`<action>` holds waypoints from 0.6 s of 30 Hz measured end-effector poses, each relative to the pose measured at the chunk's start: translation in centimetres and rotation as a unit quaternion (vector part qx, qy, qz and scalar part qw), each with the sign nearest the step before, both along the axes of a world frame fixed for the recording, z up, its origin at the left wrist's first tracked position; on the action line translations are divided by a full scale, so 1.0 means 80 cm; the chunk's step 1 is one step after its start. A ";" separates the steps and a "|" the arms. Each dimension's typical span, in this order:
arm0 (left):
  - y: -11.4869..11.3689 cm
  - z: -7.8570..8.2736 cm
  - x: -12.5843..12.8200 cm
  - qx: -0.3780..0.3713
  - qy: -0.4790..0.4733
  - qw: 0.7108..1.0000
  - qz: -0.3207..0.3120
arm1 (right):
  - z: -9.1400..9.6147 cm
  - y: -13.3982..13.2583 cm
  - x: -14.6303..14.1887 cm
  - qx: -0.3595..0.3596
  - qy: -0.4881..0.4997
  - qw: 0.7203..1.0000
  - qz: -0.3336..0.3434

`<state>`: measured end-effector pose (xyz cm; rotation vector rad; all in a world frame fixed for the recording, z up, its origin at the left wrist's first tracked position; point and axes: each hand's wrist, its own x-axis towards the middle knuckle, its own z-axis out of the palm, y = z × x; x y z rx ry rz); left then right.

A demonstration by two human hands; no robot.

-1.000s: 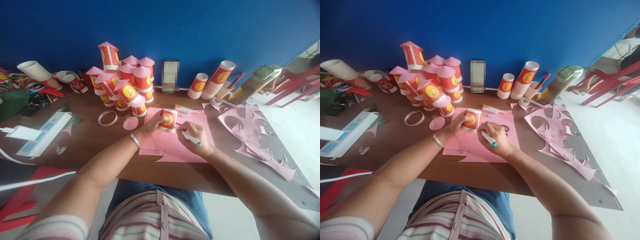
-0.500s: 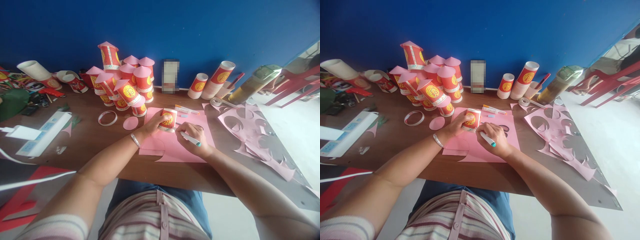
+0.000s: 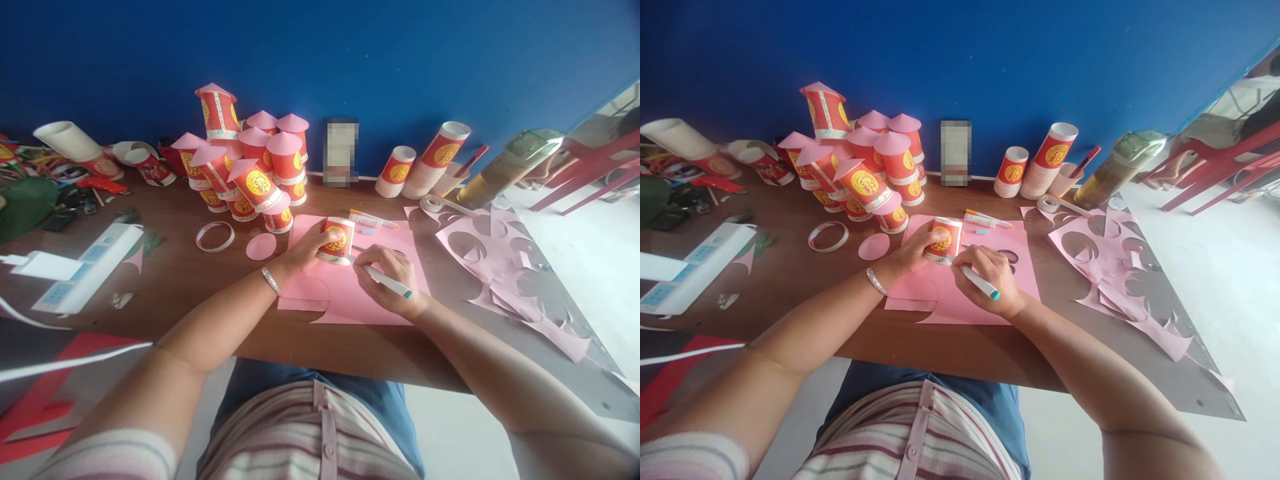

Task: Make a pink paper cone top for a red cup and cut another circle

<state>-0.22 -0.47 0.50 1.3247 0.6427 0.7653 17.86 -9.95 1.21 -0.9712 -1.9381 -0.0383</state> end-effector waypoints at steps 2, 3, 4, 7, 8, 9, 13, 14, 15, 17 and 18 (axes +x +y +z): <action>0.000 -0.002 -0.001 -0.028 -0.017 0.999 -0.003 | 0.001 -0.001 0.003 -0.008 0.009 1.000 0.002; 0.000 -0.003 -0.001 -0.045 -0.031 0.999 -0.004 | 0.001 -0.001 0.004 -0.016 0.013 1.000 0.001; 0.000 -0.004 -0.002 -0.059 -0.043 0.997 -0.003 | 0.000 0.000 0.005 -0.025 0.017 1.000 0.000; 0.001 -0.006 -0.002 -0.080 -0.074 0.994 -0.007 | -0.002 0.001 0.006 -0.039 0.024 0.999 0.003; 0.000 -0.006 -0.002 -0.080 -0.080 0.994 -0.009 | -0.003 0.001 0.006 -0.040 0.024 0.999 0.006; 0.000 -0.006 -0.002 -0.079 -0.084 0.993 -0.011 | -0.004 0.001 0.006 -0.042 0.025 0.999 0.011; 0.000 -0.003 -0.001 -0.076 -0.097 0.992 -0.012 | -0.006 0.001 0.006 -0.059 0.035 0.997 0.038; 0.000 -0.002 -0.001 -0.074 -0.102 0.992 -0.014 | -0.006 0.000 0.005 -0.061 0.037 0.996 0.045; 0.001 -0.003 0.000 -0.073 -0.110 0.991 -0.018 | -0.006 0.000 0.005 -0.062 0.039 0.996 0.052; 0.003 -0.006 0.001 -0.072 -0.131 0.989 -0.020 | -0.006 0.000 0.004 -0.065 0.038 0.995 0.064; 0.004 -0.007 0.002 -0.074 -0.139 0.987 -0.018 | -0.006 0.000 0.004 -0.067 0.038 0.995 0.068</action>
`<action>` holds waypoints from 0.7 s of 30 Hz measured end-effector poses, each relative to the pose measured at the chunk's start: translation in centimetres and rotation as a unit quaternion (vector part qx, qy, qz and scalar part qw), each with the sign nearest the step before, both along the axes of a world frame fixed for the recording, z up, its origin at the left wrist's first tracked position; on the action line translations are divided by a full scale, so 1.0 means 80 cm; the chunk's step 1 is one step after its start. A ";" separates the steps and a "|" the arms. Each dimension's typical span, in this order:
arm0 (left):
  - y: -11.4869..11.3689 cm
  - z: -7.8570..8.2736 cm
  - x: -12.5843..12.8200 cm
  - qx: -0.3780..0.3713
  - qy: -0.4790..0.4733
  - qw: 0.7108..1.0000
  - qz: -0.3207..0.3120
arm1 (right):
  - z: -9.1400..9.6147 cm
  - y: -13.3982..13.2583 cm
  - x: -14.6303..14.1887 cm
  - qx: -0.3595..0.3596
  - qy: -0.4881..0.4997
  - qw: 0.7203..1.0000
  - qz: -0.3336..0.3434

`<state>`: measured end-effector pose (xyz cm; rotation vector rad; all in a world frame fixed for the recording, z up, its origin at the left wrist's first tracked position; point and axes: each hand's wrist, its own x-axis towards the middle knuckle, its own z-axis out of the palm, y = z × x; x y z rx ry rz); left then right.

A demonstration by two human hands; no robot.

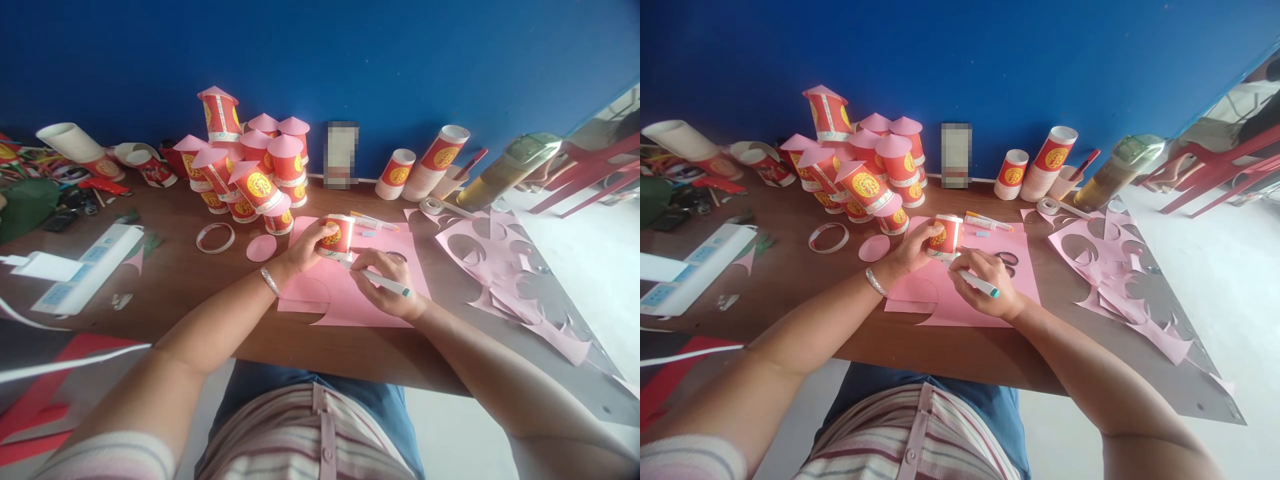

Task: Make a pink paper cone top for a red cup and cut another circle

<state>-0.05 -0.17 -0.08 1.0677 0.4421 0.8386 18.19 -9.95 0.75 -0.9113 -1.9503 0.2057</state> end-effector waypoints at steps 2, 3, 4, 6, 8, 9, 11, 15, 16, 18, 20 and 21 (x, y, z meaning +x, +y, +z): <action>0.002 -0.003 0.001 -0.005 -0.003 1.000 0.000 | 0.001 0.000 -0.001 -0.004 -0.001 1.000 0.005; 0.002 -0.003 0.001 -0.003 0.002 1.000 -0.003 | 0.001 0.000 -0.001 -0.005 -0.002 1.000 0.009; 0.002 -0.003 0.001 0.004 0.009 1.000 -0.008 | 0.002 -0.001 -0.001 -0.006 -0.003 1.000 0.015; 0.001 -0.001 0.002 0.025 0.025 0.999 -0.012 | 0.002 -0.001 -0.002 -0.007 -0.004 1.000 0.028; 0.000 0.002 0.002 0.037 0.044 0.998 -0.003 | 0.002 -0.001 -0.003 -0.006 0.000 0.999 0.041; -0.001 0.004 0.002 0.036 0.053 0.998 0.002 | 0.002 -0.001 -0.003 -0.005 0.003 0.999 0.043; -0.003 0.007 0.002 0.029 0.064 0.998 0.004 | 0.001 0.000 -0.003 -0.003 0.005 0.999 0.038; -0.005 0.008 0.001 0.027 0.064 0.998 -0.009 | 0.000 0.000 -0.002 0.006 0.001 1.000 -0.003; -0.005 0.009 0.002 0.026 0.064 0.998 -0.006 | 0.000 0.000 -0.002 0.008 -0.002 1.000 -0.013; -0.006 0.010 0.002 0.019 0.065 0.998 0.006 | 0.001 0.000 -0.002 0.012 -0.008 1.000 -0.026; -0.006 0.013 0.002 0.019 0.070 0.997 0.012 | 0.002 0.000 -0.003 0.014 -0.015 0.999 -0.029; -0.007 0.014 0.002 0.022 0.073 0.997 0.013 | 0.002 0.000 -0.003 0.015 -0.017 0.999 -0.028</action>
